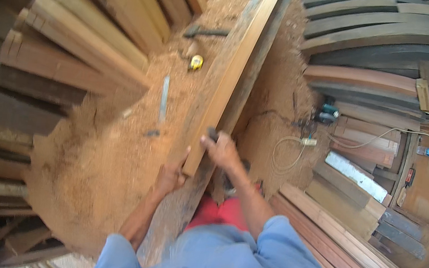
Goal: The person uses a chisel and a wooden mallet to carve and shape a long piece of wood in a workshop. They repeatedly strike the chisel to remove wood shavings and refine the surface. The person also sharpens the chisel on a stone and briefly interacts with another person who enters the frame.
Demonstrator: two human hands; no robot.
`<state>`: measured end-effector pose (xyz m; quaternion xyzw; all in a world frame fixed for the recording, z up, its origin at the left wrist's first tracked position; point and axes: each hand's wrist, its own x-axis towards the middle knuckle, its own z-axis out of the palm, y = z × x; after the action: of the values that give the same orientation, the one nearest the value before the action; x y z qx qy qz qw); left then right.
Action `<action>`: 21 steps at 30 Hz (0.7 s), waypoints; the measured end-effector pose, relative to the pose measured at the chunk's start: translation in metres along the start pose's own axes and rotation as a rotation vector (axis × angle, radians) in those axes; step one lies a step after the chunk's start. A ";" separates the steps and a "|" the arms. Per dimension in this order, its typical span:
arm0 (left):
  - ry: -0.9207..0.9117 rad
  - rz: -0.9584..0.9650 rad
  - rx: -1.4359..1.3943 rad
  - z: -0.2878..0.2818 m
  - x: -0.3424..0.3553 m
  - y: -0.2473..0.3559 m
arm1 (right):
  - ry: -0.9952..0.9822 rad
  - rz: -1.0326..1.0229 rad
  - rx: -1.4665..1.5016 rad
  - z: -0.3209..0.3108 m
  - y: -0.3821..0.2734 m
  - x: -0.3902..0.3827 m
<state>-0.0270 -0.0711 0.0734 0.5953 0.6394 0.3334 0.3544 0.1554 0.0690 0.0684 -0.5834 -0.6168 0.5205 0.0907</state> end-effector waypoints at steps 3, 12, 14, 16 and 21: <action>-0.219 -0.187 0.033 -0.017 -0.006 0.003 | 0.052 0.199 0.403 -0.028 -0.036 -0.016; -0.005 0.658 -0.053 -0.074 0.069 0.116 | -0.328 0.095 1.278 -0.024 -0.054 -0.029; 0.009 0.801 -0.311 -0.093 0.096 0.127 | 0.027 0.321 1.076 -0.009 -0.097 -0.049; 0.059 0.456 -0.457 -0.116 0.114 0.124 | -0.156 -0.176 -0.269 -0.018 -0.088 -0.030; 0.038 0.040 -0.503 -0.123 0.137 0.118 | -0.250 -0.495 0.011 -0.003 -0.131 -0.032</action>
<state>-0.0751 0.0731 0.2302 0.4945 0.5309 0.5002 0.4726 0.0853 0.0736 0.1842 -0.3458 -0.7441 0.5539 0.1414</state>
